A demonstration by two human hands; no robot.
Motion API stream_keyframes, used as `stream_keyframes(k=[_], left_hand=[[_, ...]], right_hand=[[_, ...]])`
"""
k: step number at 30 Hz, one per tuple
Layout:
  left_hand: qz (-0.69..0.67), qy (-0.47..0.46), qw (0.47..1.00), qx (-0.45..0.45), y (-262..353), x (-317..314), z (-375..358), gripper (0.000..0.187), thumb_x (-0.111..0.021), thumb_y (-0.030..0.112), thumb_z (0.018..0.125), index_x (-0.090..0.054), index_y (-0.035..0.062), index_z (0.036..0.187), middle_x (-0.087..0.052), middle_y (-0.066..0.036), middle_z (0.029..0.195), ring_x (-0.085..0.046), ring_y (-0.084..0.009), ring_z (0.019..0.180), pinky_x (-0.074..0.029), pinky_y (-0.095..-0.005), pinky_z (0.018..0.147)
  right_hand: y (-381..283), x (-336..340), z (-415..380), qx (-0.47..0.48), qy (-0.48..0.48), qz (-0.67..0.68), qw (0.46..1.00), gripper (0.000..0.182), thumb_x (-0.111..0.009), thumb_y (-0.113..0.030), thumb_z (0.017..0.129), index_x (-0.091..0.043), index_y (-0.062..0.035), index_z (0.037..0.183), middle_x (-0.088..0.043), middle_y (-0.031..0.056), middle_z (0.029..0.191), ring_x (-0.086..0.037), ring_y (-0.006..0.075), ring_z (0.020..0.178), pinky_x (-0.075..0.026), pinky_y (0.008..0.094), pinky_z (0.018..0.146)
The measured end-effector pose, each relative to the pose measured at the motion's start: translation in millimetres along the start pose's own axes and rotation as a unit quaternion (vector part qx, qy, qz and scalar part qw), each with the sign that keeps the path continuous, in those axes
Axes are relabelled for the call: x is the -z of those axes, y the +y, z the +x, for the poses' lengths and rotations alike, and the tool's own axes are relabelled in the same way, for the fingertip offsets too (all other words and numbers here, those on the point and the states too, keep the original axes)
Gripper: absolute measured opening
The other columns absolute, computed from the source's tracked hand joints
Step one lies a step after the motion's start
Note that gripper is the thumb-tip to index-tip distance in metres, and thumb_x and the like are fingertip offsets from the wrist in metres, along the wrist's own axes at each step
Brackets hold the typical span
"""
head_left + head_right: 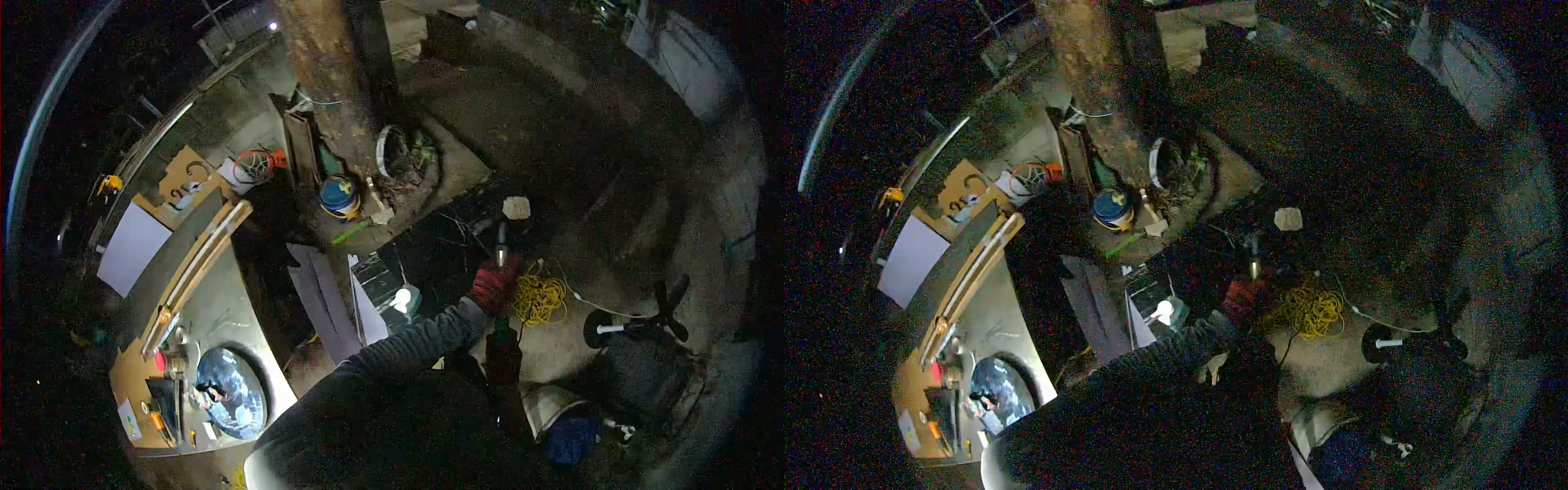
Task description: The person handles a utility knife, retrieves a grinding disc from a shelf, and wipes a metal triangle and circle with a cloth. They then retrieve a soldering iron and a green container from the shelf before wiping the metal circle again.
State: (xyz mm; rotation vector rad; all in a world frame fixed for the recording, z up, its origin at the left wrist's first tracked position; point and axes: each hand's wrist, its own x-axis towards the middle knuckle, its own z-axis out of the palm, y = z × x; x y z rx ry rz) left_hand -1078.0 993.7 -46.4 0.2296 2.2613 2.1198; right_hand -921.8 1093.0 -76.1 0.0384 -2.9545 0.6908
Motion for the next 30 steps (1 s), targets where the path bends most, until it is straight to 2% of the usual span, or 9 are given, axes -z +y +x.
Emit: stream_keyframes(k=[3, 5, 8, 11, 14, 16, 25, 26, 30], left_hand=[[0.311, -0.037, 0.944, -0.108, -14, 10, -9, 0.032, -0.052, 0.024, 0.096, -0.056, 0.0098, 0.124, -0.058, -0.006, 0.069, -0.056, -0.0228, 0.06, -0.046, -0.0376, 0.058], [0.585, -0.023, 0.781, -0.219, -30, 16, -14, 0.035, -0.053, 0.026, 0.095, -0.055, 0.0096, 0.126, -0.061, -0.007, 0.076, -0.058, -0.0241, 0.065, -0.047, -0.0379, 0.06], [0.017, -0.072, 0.996, -0.039, 9, 63, -23, 0.033, -0.054, 0.028, 0.095, -0.055, 0.0092, 0.122, -0.061, -0.006, 0.075, -0.058, -0.0224, 0.066, -0.047, -0.0366, 0.062], [-0.251, -0.038, 0.965, 0.062, 40, 89, -49, 0.031, -0.054, 0.031, 0.095, -0.055, 0.0089, 0.118, -0.061, -0.005, 0.075, -0.059, -0.0207, 0.068, -0.047, -0.0353, 0.063], [-0.275, -0.035, 0.959, 0.056, 52, 94, -61, 0.031, -0.055, 0.033, 0.095, -0.056, 0.0086, 0.113, -0.06, -0.004, 0.074, -0.059, -0.019, 0.07, -0.047, -0.034, 0.065], [-0.288, -0.033, 0.956, 0.052, 56, 93, -66, 0.031, -0.055, 0.035, 0.095, -0.056, 0.0083, 0.11, -0.06, -0.004, 0.074, -0.059, -0.0179, 0.071, -0.048, -0.0332, 0.066], [-0.324, -0.039, 0.944, 0.045, 73, 94, -81, 0.032, -0.058, 0.039, 0.094, -0.058, 0.0077, 0.099, -0.059, -0.002, 0.072, -0.059, -0.0145, 0.074, -0.049, -0.0309, 0.069], [-0.318, -0.051, 0.946, 0.044, 73, 92, -87, 0.031, -0.058, 0.038, 0.093, -0.058, 0.0077, 0.098, -0.059, -0.002, 0.072, -0.059, -0.0148, 0.074, -0.049, -0.0312, 0.068], [-0.265, -0.086, 0.96, 0.024, 73, 83, -114, 0.028, -0.06, 0.035, 0.092, -0.058, 0.0079, 0.096, -0.058, -0.002, 0.071, -0.06, -0.016, 0.073, -0.05, -0.0326, 0.067]], right_hand=[[-27, 6, -4, -0.032, 0.03, 0.036, 0.998, 0.032, -0.06, -0.023, 0.09, -0.054, -0.0019, 0.112, -0.059, 0.0241, 0.107, -0.058, 0.0417, 0.094, -0.049, 0.0469, 0.075], [-48, 21, -8, 0.012, 0.008, 0.026, 1.0, 0.032, -0.06, -0.023, 0.09, -0.054, -0.0019, 0.113, -0.059, 0.025, 0.108, -0.058, 0.0415, 0.096, -0.049, 0.046, 0.076], [-55, 11, -9, -0.1, 0.011, 0.122, 0.987, 0.034, -0.06, -0.023, 0.09, -0.053, -0.0008, 0.115, -0.059, 0.0246, 0.107, -0.059, 0.0404, 0.095, -0.049, 0.046, 0.076], [-29, -19, -10, 0.138, 0.099, -0.135, 0.976, 0.039, -0.062, -0.026, 0.089, -0.053, 0.0013, 0.114, -0.061, 0.0239, 0.103, -0.06, 0.0407, 0.092, -0.049, 0.0463, 0.076], [-97, 25, -2, -0.078, 0.046, 0.321, 0.943, 0.037, -0.061, -0.026, 0.09, -0.054, 0.0012, 0.113, -0.062, 0.0221, 0.102, -0.06, 0.0408, 0.091, -0.048, 0.0459, 0.076], [-102, 26, -2, -0.057, 0.001, 0.136, 0.989, 0.038, -0.061, -0.026, 0.089, -0.055, 0.0013, 0.114, -0.062, 0.0219, 0.101, -0.06, 0.041, 0.092, -0.047, 0.0455, 0.078], [-108, 27, 4, 0.085, 0.078, 0.059, 0.992, 0.031, -0.057, -0.017, 0.093, -0.053, 0.0003, 0.118, -0.059, 0.0203, 0.106, -0.059, 0.0334, 0.095, -0.047, 0.0418, 0.083], [-118, 40, 5, -0.081, -0.006, 0.163, 0.983, 0.03, -0.056, -0.01, 0.092, -0.053, -0.0012, 0.12, -0.059, 0.0182, 0.112, -0.059, 0.0309, 0.102, -0.047, 0.0426, 0.088], [-155, 75, 16, -0.101, -0.079, 0.217, 0.968, 0.037, -0.055, -0.013, 0.093, -0.049, -0.0011, 0.128, -0.056, 0.0176, 0.123, -0.053, 0.0283, 0.115, -0.041, 0.0409, 0.099]])
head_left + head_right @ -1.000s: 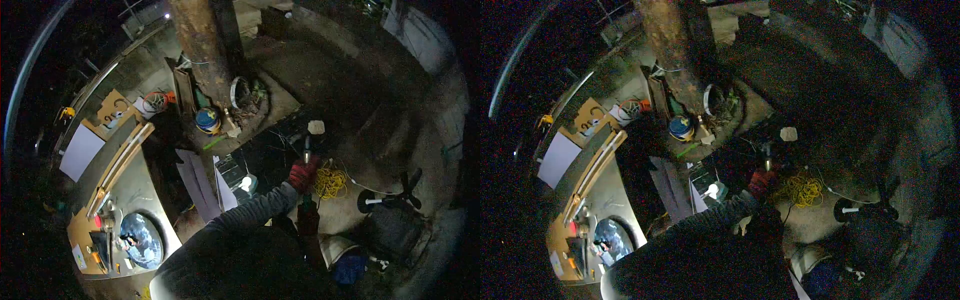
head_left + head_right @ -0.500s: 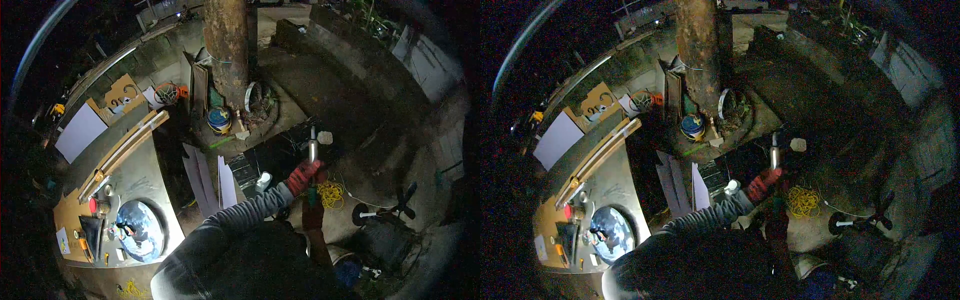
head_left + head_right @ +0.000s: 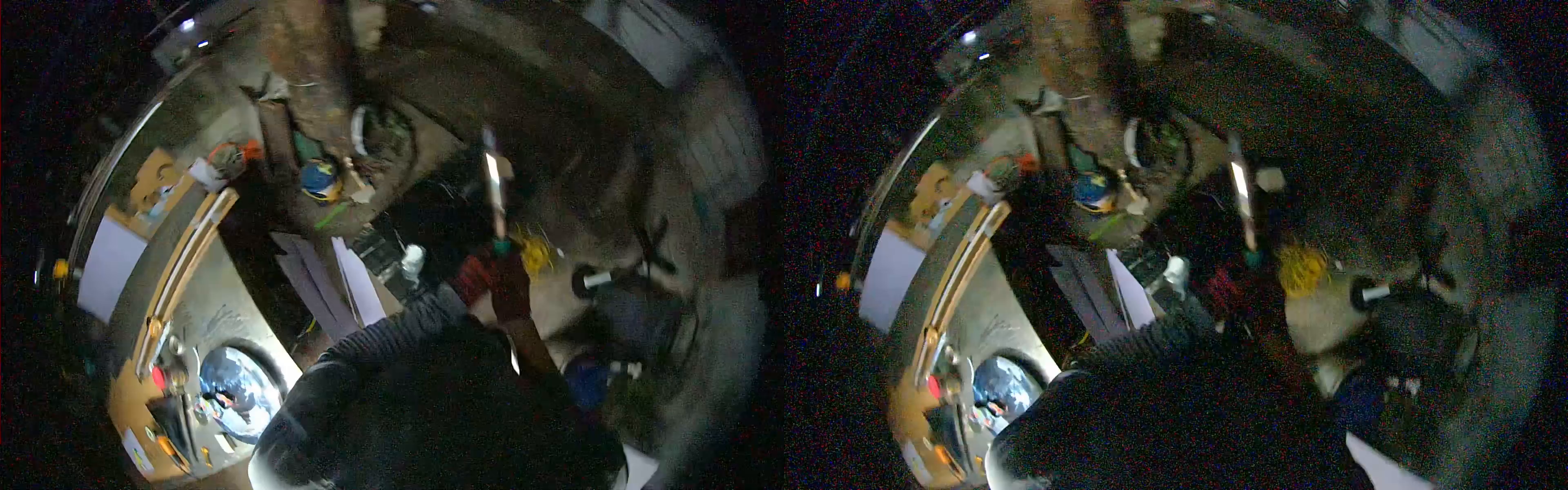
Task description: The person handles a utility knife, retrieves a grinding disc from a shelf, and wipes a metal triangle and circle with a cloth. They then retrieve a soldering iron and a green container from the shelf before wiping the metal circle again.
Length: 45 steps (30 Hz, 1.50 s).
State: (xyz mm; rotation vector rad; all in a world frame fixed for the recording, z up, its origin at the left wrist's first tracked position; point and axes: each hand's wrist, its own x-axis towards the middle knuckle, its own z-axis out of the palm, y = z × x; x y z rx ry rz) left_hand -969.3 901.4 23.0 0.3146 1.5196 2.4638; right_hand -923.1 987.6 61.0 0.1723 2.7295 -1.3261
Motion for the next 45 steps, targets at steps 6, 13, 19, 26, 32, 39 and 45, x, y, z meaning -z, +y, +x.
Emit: stream_keyframes(k=[6, 13, 19, 26, 32, 39, 45], left_hand=[[0.137, 0.003, 0.985, -0.103, 51, 18, 8, 0.023, -0.062, 0.031, 0.091, -0.059, 0.0083, 0.092, -0.057, -0.002, 0.069, -0.061, -0.0178, 0.071, -0.051, -0.0348, 0.066], [-0.311, -0.01, 0.948, 0.065, 141, -6, -15, 0.021, -0.057, 0.035, 0.094, -0.053, 0.0151, 0.094, -0.045, 0.007, 0.067, -0.04, -0.0091, 0.048, -0.038, -0.0297, 0.046], [-0.459, -0.141, 0.862, 0.162, 169, 37, -9, 0.024, -0.062, 0.036, 0.092, -0.057, 0.0134, 0.098, -0.046, 0.005, 0.067, -0.039, -0.0043, 0.046, -0.034, -0.0216, 0.038], [0.322, -0.017, 0.939, -0.119, 91, 69, -8, 0.033, -0.061, 0.031, 0.092, -0.062, 0.0091, 0.117, -0.066, -0.004, 0.094, -0.057, -0.0143, 0.064, -0.047, -0.0264, 0.058], [0.088, -0.121, 0.974, 0.169, -43, 68, -4, 0.032, -0.06, 0.023, 0.093, -0.06, 0.0093, 0.122, -0.067, -0.007, 0.108, -0.064, -0.0152, 0.093, -0.051, -0.0291, 0.079], [0.061, -0.198, 0.972, 0.112, 17, -4, -23, 0.031, -0.065, 0.024, 0.089, -0.06, 0.006, 0.114, -0.065, -0.005, 0.092, -0.063, -0.0162, 0.085, -0.051, -0.0308, 0.075], [0.069, -0.198, 0.977, 0.032, 56, -58, -3, 0.035, -0.066, 0.025, 0.089, -0.057, 0.0077, 0.119, -0.058, -0.001, 0.077, -0.057, -0.0135, 0.065, -0.047, -0.0295, 0.056]], right_hand=[[129, 15, 27, 0.046, -0.033, 0.247, 0.967, 0.046, -0.056, -0.009, 0.088, -0.048, -0.0038, 0.133, -0.047, 0.0166, 0.138, -0.044, 0.0324, 0.128, -0.035, 0.0411, 0.108], [250, -96, 53, 0.101, 0.081, -0.168, 0.977, 0.046, -0.058, -0.012, 0.087, -0.05, -0.01, 0.133, -0.045, 0.0154, 0.14, -0.043, 0.0279, 0.129, -0.035, 0.0407, 0.108], [276, -48, 39, 0.033, -0.035, 0.387, 0.921, 0.044, -0.055, -0.029, 0.093, -0.053, -0.0043, 0.13, -0.055, 0.0148, 0.129, -0.052, 0.0265, 0.115, -0.042, 0.0378, 0.098], [127, 109, 45, 0.043, 0.016, -0.135, 0.99, 0.031, -0.046, -0.02, 0.098, -0.059, -0.0054, 0.122, -0.065, 0.0121, 0.111, -0.064, 0.021, 0.094, -0.052, 0.0346, 0.083], [50, 77, 35, 0.211, 0.054, -0.292, 0.931, 0.033, -0.049, -0.031, 0.096, -0.061, -0.0089, 0.117, -0.067, 0.0081, 0.099, -0.065, 0.0253, 0.084, -0.053, 0.0361, 0.076], [-4, 125, -18, 0.204, 0.129, 0.053, 0.969, 0.031, -0.058, -0.029, 0.091, -0.062, -0.0114, 0.116, -0.062, 0.0109, 0.113, -0.061, 0.0245, 0.102, -0.048, 0.033, 0.088], [129, 123, -14, 0.178, 0.031, 0.071, 0.981, 0.043, -0.053, -0.02, 0.094, -0.048, -0.0064, 0.134, -0.054, 0.0104, 0.131, -0.056, 0.0217, 0.114, -0.045, 0.0363, 0.098]])
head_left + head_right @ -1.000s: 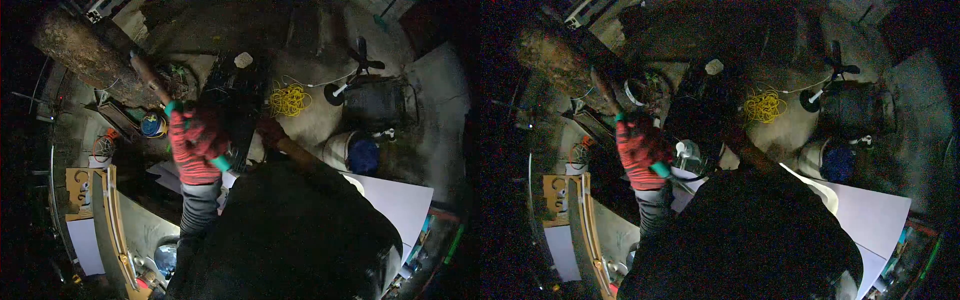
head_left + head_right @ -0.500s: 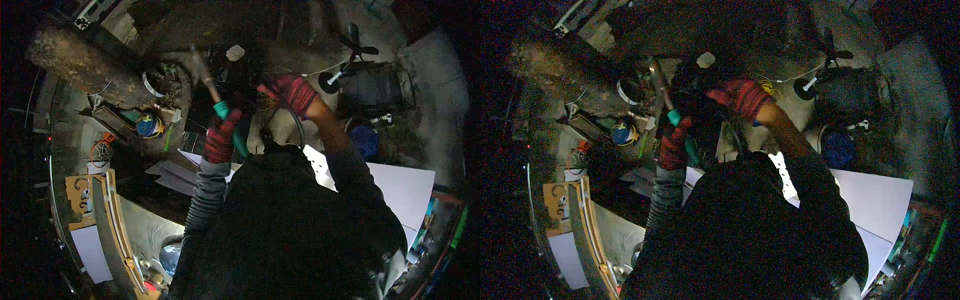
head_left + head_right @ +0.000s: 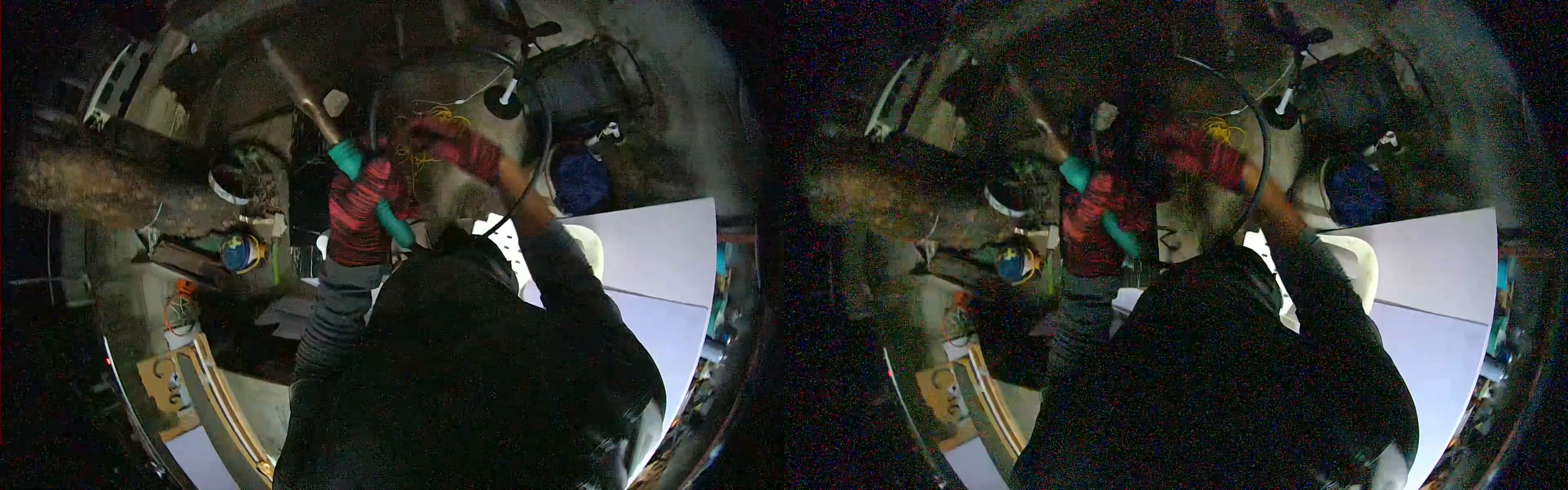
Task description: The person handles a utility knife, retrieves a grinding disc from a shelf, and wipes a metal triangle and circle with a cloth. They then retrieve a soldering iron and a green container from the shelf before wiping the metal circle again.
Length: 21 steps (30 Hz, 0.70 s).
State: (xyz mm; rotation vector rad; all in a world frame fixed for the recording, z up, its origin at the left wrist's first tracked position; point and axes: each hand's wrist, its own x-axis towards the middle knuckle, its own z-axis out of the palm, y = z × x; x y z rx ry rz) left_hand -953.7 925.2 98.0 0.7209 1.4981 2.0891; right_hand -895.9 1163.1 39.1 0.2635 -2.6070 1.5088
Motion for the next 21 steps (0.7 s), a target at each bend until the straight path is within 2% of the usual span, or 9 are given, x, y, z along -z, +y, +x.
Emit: stream_keyframes(k=[2, 6, 7, 10, 11, 15, 18, 20, 21], left_hand=[[-0.237, -0.027, 0.965, 0.111, 18, -17, 20, 0.032, -0.066, 0.026, 0.089, -0.059, 0.007, 0.114, -0.057, -0.001, 0.074, -0.056, -0.0141, 0.06, -0.046, -0.0291, 0.052], [-0.151, 0.055, 0.981, 0.108, 45, -58, 68, 0.032, -0.06, 0.036, 0.091, -0.057, 0.011, 0.112, -0.051, 0.003, 0.071, -0.046, -0.0121, 0.058, -0.042, -0.0299, 0.052], [-0.171, 0.059, 0.979, 0.097, 43, -65, 81, 0.025, -0.063, 0.035, 0.09, -0.059, 0.0122, 0.099, -0.051, 0.002, 0.071, -0.046, -0.0124, 0.059, -0.044, -0.0295, 0.053], [-0.21, 0.053, 0.975, 0.053, 20, -58, 123, 0.028, -0.064, 0.035, 0.091, -0.056, 0.0124, 0.077, -0.055, -0.003, 0.064, -0.054, -0.0186, 0.058, -0.048, -0.0329, 0.055], [-0.177, 0.128, 0.973, 0.08, 18, -63, 129, 0.031, -0.064, 0.034, 0.091, -0.053, 0.0126, 0.072, -0.053, -0.003, 0.062, -0.053, -0.0193, 0.058, -0.048, -0.0337, 0.058], [-0.168, 0.152, 0.973, 0.036, -14, -72, 166, 0.031, -0.063, 0.033, 0.092, -0.053, 0.0119, 0.072, -0.052, -0.003, 0.061, -0.053, -0.0187, 0.059, -0.049, -0.035, 0.059], [-0.145, 0.135, 0.978, 0.064, -6, -89, 169, 0.03, -0.063, 0.033, 0.092, -0.054, 0.0125, 0.072, -0.052, -0.002, 0.063, -0.052, -0.0169, 0.059, -0.049, -0.0344, 0.059], [-0.188, 0.092, 0.975, 0.071, -6, -97, 174, 0.029, -0.063, 0.033, 0.092, -0.054, 0.0129, 0.073, -0.051, 0.0, 0.062, -0.05, -0.0157, 0.058, -0.049, -0.0336, 0.059], [-0.176, 0.093, 0.976, 0.089, 6, -117, 162, 0.028, -0.063, 0.034, 0.092, -0.054, 0.0136, 0.075, -0.051, 0.001, 0.063, -0.05, -0.0152, 0.058, -0.049, -0.0331, 0.059]], right_hand=[[51, -35, -29, -0.08, -0.039, 0.007, 0.996, 0.041, -0.055, -0.021, 0.093, -0.05, -0.0064, 0.132, -0.056, 0.0107, 0.128, -0.056, 0.0215, 0.113, -0.045, 0.0358, 0.097], [106, -104, -94, -0.174, -0.095, 0.038, 0.98, 0.039, -0.057, -0.021, 0.092, -0.054, -0.0064, 0.127, -0.058, 0.0112, 0.124, -0.056, 0.0211, 0.11, -0.045, 0.0348, 0.096], [115, -106, -108, -0.193, -0.103, 0.042, 0.975, 0.038, -0.058, -0.021, 0.092, -0.055, -0.0064, 0.126, -0.059, 0.0113, 0.122, -0.057, 0.021, 0.109, -0.045, 0.0345, 0.096], [136, -83, -156, -0.272, -0.107, 0.051, 0.955, 0.036, -0.06, -0.022, 0.091, -0.058, -0.0065, 0.123, -0.061, 0.0117, 0.119, -0.057, 0.0208, 0.107, -0.045, 0.0338, 0.095], [142, -74, -174, -0.309, -0.111, 0.052, 0.943, 0.035, -0.061, -0.022, 0.09, -0.059, -0.0065, 0.122, -0.062, 0.0118, 0.117, -0.057, 0.0207, 0.106, -0.045, 0.0335, 0.094], [124, -48, -222, -0.437, -0.12, 0.089, 0.887, 0.033, -0.063, -0.023, 0.089, -0.063, -0.0065, 0.118, -0.064, 0.0124, 0.112, -0.058, 0.0203, 0.103, -0.045, 0.0325, 0.093], [95, -56, -226, -0.24, 0.039, 0.171, 0.955, 0.032, -0.06, -0.025, 0.091, -0.059, -0.0054, 0.116, -0.054, 0.0116, 0.122, -0.053, 0.0278, 0.109, -0.041, 0.0398, 0.097], [116, -70, -209, -0.294, 0.16, 0.035, 0.942, 0.048, -0.066, -0.03, 0.088, -0.052, -0.0088, 0.128, -0.051, 0.015, 0.126, -0.049, 0.0297, 0.117, -0.041, 0.0422, 0.098], [120, -72, -193, -0.217, 0.275, 0.061, 0.935, 0.053, -0.067, -0.03, 0.087, -0.048, -0.0106, 0.133, -0.05, 0.0158, 0.128, -0.049, 0.0293, 0.118, -0.042, 0.042, 0.098]])
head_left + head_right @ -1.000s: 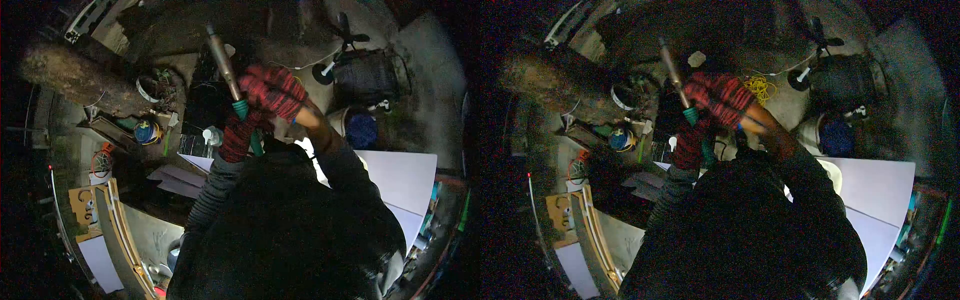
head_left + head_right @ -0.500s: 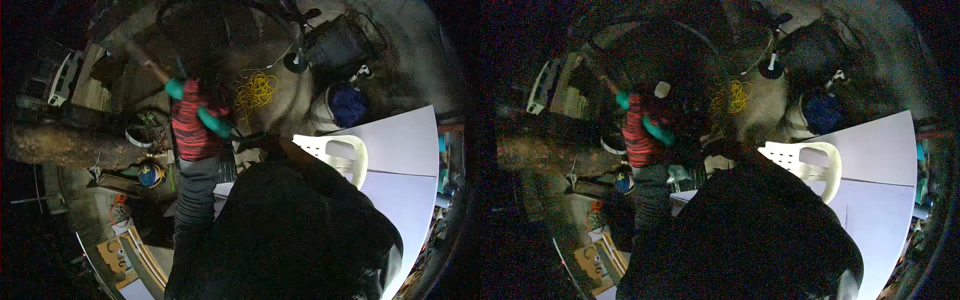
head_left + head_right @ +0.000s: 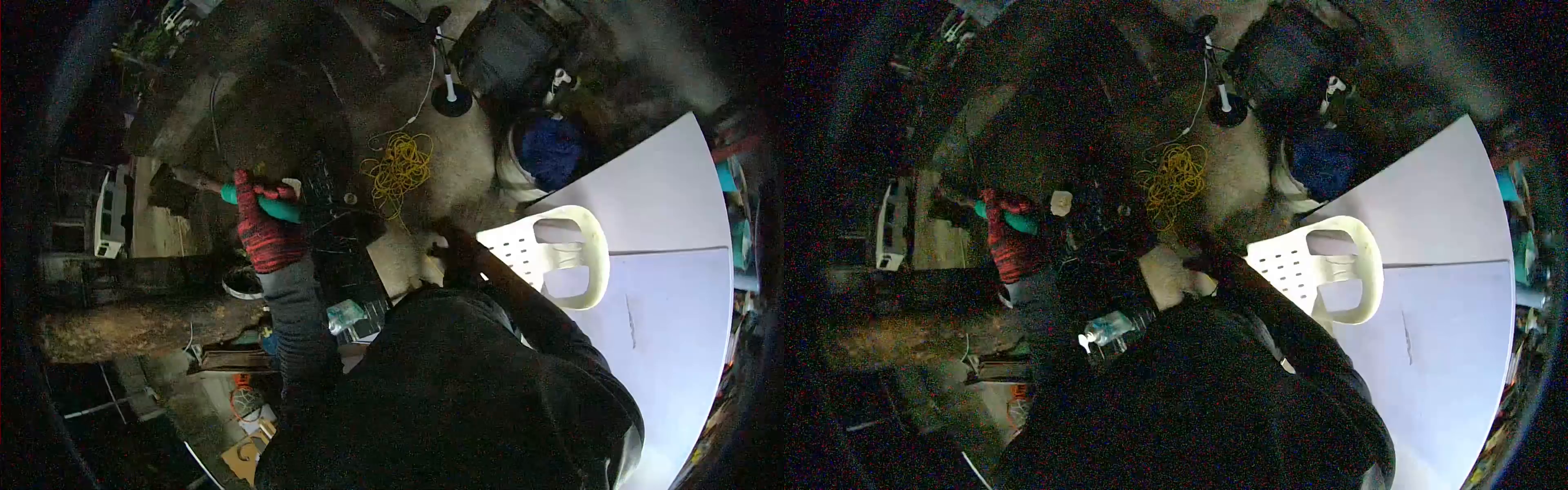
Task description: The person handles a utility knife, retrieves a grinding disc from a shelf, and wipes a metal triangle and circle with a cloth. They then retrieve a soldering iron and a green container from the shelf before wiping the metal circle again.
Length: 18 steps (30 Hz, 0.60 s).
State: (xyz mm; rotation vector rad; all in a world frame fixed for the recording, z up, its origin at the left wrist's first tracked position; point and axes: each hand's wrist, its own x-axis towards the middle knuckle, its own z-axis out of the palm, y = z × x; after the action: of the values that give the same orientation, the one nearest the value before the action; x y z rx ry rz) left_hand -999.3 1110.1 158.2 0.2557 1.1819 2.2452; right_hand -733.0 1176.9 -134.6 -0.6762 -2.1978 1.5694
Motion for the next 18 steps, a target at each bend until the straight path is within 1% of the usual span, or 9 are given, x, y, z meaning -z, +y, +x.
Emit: stream_keyframes(k=[4, 7, 8, 11, 13, 14, 15, 16, 18], left_hand=[[0.037, -0.059, 0.997, 0.018, -7, -40, -55, 0.026, -0.064, 0.037, 0.091, -0.054, 0.0149, 0.079, -0.052, 0.002, 0.067, -0.05, -0.0139, 0.059, -0.049, -0.0321, 0.06], [-0.005, -0.134, 0.987, 0.084, -13, -40, -67, 0.023, -0.064, 0.037, 0.09, -0.057, 0.0151, 0.086, -0.054, 0.002, 0.073, -0.052, -0.013, 0.064, -0.049, -0.0313, 0.061], [-0.021, -0.153, 0.982, 0.111, -15, -37, -69, 0.023, -0.064, 0.037, 0.09, -0.057, 0.0151, 0.088, -0.054, 0.002, 0.074, -0.053, -0.0128, 0.065, -0.05, -0.0311, 0.062], [-0.06, -0.204, 0.975, 0.07, -15, -6, -59, 0.026, -0.064, 0.034, 0.09, -0.057, 0.0143, 0.105, -0.059, 0.0, 0.084, -0.056, -0.0139, 0.071, -0.051, -0.0309, 0.064], [-0.093, -0.243, 0.965, 0.04, -10, 7, -46, 0.033, -0.064, 0.032, 0.09, -0.057, 0.0137, 0.116, -0.062, -0.002, 0.091, -0.058, -0.0146, 0.075, -0.052, -0.0308, 0.066], [-0.103, -0.261, 0.959, 0.05, -5, 15, -43, 0.033, -0.064, 0.032, 0.09, -0.057, 0.0137, 0.116, -0.062, -0.002, 0.091, -0.058, -0.0146, 0.075, -0.052, -0.0308, 0.066], [0.17, -0.22, 0.959, -0.059, 3, 30, -43, 0.038, -0.061, 0.029, 0.09, -0.053, 0.0142, 0.123, -0.062, -0.003, 0.1, -0.059, -0.0164, 0.083, -0.052, -0.0311, 0.071], [0.214, -0.179, 0.954, -0.107, 10, 39, -37, 0.037, -0.062, 0.03, 0.09, -0.053, 0.0137, 0.122, -0.062, -0.004, 0.098, -0.059, -0.0166, 0.082, -0.052, -0.0314, 0.07], [0.217, -0.121, 0.957, -0.148, 18, 48, -23, 0.035, -0.062, 0.03, 0.09, -0.054, 0.0127, 0.12, -0.062, -0.004, 0.095, -0.059, -0.0169, 0.078, -0.052, -0.0318, 0.069]], right_hand=[[-91, 7, 45, 0.11, 0.165, -0.088, 0.976, 0.061, -0.067, -0.03, 0.087, -0.041, -0.0115, 0.139, -0.051, 0.0181, 0.13, -0.053, 0.0309, 0.115, -0.044, 0.0418, 0.097], [-88, -4, 64, 0.034, 0.052, 0.131, 0.989, 0.055, -0.062, -0.029, 0.091, -0.042, -0.0108, 0.139, -0.055, 0.018, 0.128, -0.056, 0.032, 0.113, -0.043, 0.0425, 0.098], [-87, -5, 62, 0.043, -0.037, -0.036, 0.998, 0.051, -0.059, -0.028, 0.092, -0.044, -0.0134, 0.138, -0.057, 0.0173, 0.126, -0.056, 0.0304, 0.114, -0.043, 0.0416, 0.099], [-36, -27, 27, -0.075, -0.126, -0.068, 0.987, 0.043, -0.054, -0.026, 0.095, -0.047, -0.0165, 0.137, -0.053, 0.0147, 0.133, -0.053, 0.0292, 0.119, -0.043, 0.0402, 0.1], [16, -45, -27, -0.156, -0.113, -0.072, 0.979, 0.043, -0.053, -0.024, 0.095, -0.047, -0.0159, 0.137, -0.051, 0.0147, 0.135, -0.052, 0.0306, 0.12, -0.043, 0.0405, 0.1], [52, -55, -64, 0.003, -0.041, -0.259, 0.965, 0.043, -0.056, -0.023, 0.091, -0.051, -0.0143, 0.132, -0.053, 0.0157, 0.131, -0.054, 0.0317, 0.115, -0.045, 0.0403, 0.096], [88, -68, -91, 0.155, 0.027, -0.437, 0.886, 0.042, -0.059, -0.022, 0.087, -0.055, -0.0126, 0.128, -0.056, 0.0167, 0.126, -0.056, 0.0328, 0.11, -0.047, 0.0402, 0.092], [125, -82, -103, -0.177, -0.012, -0.112, 0.978, 0.03, -0.063, -0.019, 0.081, -0.065, -0.0089, 0.109, -0.064, 0.0173, 0.108, -0.061, 0.0328, 0.095, -0.05, 0.0408, 0.082], [92, -70, -149, 0.067, 0.118, -0.149, 0.98, 0.021, -0.062, -0.021, 0.08, -0.068, -0.0079, 0.096, -0.067, 0.0166, 0.096, -0.062, 0.0335, 0.083, -0.05, 0.0428, 0.075]])
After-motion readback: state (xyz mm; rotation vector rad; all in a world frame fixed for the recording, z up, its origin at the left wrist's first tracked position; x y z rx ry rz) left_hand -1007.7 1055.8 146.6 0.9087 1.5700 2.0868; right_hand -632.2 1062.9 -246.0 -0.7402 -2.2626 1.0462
